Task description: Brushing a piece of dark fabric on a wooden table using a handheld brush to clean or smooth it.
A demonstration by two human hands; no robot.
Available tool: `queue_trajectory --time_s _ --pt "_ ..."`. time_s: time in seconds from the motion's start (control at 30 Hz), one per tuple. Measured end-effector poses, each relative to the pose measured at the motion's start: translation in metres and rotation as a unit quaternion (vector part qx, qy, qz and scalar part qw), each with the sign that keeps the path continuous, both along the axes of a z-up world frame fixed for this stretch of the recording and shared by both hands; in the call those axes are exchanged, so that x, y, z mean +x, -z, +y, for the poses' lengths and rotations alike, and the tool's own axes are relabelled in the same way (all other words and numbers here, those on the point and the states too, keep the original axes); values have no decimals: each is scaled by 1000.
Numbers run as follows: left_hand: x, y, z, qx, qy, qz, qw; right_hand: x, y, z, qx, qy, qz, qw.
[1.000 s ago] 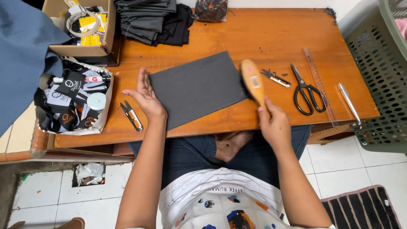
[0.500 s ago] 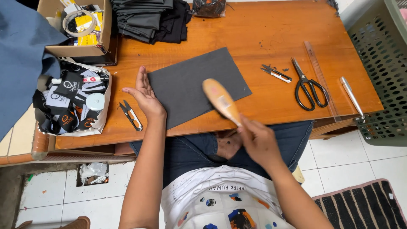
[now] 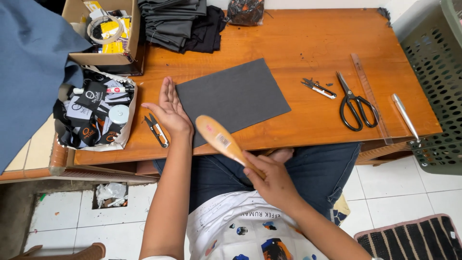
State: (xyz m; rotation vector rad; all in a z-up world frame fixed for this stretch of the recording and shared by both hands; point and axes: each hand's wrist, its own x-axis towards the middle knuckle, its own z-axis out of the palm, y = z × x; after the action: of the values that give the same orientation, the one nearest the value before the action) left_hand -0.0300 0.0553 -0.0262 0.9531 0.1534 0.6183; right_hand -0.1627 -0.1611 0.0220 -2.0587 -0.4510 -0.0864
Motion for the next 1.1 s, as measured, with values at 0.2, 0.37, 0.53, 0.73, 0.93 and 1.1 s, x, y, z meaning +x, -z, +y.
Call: queue_trajectory --time_s 0.2,0.37,0.53,0.73,0.93,1.1 --pt "-1 2 3 -44 -3 -20 999 14 -5 -20 -53 93 8 994" --pt "1 3 3 -15 -3 -2 1000 35 8 -90 -107 249 36 962" --pt "-2 -6 0 25 1 27 999 35 -12 -111 170 284 128 935" --pt "-1 -3 -1 56 28 48 997 26 8 -163 431 170 155 872" --pt "-3 -7 -3 98 20 42 994 23 67 -273 333 288 -13 898" --pt "-5 -13 -7 162 5 50 985 23 83 -307 243 403 -31 882"
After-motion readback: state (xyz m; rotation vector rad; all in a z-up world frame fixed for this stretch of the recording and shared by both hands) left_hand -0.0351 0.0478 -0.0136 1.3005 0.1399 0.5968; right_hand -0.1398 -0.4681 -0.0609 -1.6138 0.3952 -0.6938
